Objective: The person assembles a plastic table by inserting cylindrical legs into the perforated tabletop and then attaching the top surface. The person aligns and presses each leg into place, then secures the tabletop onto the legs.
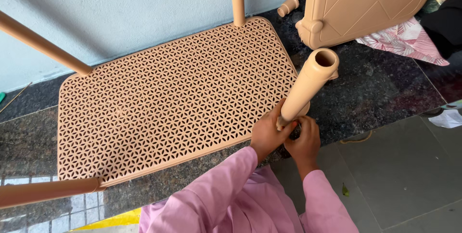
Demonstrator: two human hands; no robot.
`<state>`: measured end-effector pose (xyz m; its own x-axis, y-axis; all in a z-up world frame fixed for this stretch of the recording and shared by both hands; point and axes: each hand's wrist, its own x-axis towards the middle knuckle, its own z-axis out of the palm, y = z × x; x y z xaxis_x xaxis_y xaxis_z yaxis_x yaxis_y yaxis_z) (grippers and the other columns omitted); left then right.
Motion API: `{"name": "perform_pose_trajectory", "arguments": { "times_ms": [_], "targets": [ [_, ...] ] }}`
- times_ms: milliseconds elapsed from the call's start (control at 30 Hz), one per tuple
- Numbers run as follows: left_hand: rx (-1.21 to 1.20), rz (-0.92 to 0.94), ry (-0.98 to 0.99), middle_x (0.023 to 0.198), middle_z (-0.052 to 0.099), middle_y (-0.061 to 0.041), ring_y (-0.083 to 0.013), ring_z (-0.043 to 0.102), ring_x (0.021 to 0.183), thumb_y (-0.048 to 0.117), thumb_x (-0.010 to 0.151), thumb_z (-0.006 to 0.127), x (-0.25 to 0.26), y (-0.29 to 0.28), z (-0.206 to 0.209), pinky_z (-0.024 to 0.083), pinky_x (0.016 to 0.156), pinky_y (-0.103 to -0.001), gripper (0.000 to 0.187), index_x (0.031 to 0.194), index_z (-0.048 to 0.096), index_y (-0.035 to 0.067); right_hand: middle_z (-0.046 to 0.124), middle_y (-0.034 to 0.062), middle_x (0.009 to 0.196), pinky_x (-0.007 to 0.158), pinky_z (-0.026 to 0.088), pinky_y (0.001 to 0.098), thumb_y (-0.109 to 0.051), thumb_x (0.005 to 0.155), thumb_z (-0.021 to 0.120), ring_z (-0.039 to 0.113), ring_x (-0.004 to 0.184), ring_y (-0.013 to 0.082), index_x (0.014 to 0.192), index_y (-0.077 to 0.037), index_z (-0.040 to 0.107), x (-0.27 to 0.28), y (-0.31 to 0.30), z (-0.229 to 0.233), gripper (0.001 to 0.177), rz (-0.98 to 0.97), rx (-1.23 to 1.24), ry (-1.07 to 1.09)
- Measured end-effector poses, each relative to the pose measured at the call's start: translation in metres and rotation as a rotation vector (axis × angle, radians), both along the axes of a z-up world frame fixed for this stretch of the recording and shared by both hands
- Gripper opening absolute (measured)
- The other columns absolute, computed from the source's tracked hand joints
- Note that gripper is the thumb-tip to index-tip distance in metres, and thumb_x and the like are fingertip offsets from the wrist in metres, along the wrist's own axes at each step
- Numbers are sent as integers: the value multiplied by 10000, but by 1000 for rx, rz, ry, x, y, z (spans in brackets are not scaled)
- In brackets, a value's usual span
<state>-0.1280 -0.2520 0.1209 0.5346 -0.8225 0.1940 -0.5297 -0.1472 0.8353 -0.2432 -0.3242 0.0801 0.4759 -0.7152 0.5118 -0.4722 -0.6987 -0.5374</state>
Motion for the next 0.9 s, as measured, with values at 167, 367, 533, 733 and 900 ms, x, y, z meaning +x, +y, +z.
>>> {"name": "perform_pose_trajectory", "arguments": {
  "times_ms": [167, 367, 533, 733, 900],
  "targets": [
    [-83, 63, 230, 1034, 779, -148, -299, 772, 925, 397, 792, 822, -2, -25, 32, 605, 815, -385, 560, 1237, 692, 83, 543, 266, 1342, 1030, 445, 535, -284, 783, 799, 520, 1240, 464, 1329, 29, 532, 16, -7, 16, 684, 210, -50, -106],
    [-54, 23, 281, 981, 781, -114, -274, 771, 907, 370, 777, 771, 7, -34, 28, 600, 817, -366, 459, 1161, 739, 120, 615, 209, 1309, 1104, 418, 576, -307, 846, 767, 561, 1240, 441, 1332, 2, 571, 31, -9, 10, 608, 128, 142, 8],
    [99, -32, 228, 906, 785, -97, -273, 771, 845, 399, 765, 761, 19, -44, 9, 602, 786, -363, 365, 1046, 765, 166, 635, 155, 1309, 1053, 457, 539, -253, 758, 820, 584, 1228, 413, 1287, -64, 617, 28, -13, 1, 598, 71, 188, 53],
    [96, -194, 217, 903, 782, -94, -252, 763, 813, 375, 735, 785, 42, -50, -6, 598, 763, -354, 361, 1025, 766, 162, 644, 124, 1309, 1038, 501, 484, -210, 641, 900, 609, 1200, 381, 1251, -125, 654, 30, -16, -11, 663, 110, 97, 41],
    [177, -301, 386, 873, 794, -61, -184, 762, 797, 271, 669, 827, 53, -52, -1, 594, 760, -330, 365, 998, 770, 123, 629, 135, 1342, 987, 510, 478, -251, 589, 939, 597, 1221, 383, 1241, -107, 643, 32, -21, -20, 730, 123, 88, 26]
  ]
}}
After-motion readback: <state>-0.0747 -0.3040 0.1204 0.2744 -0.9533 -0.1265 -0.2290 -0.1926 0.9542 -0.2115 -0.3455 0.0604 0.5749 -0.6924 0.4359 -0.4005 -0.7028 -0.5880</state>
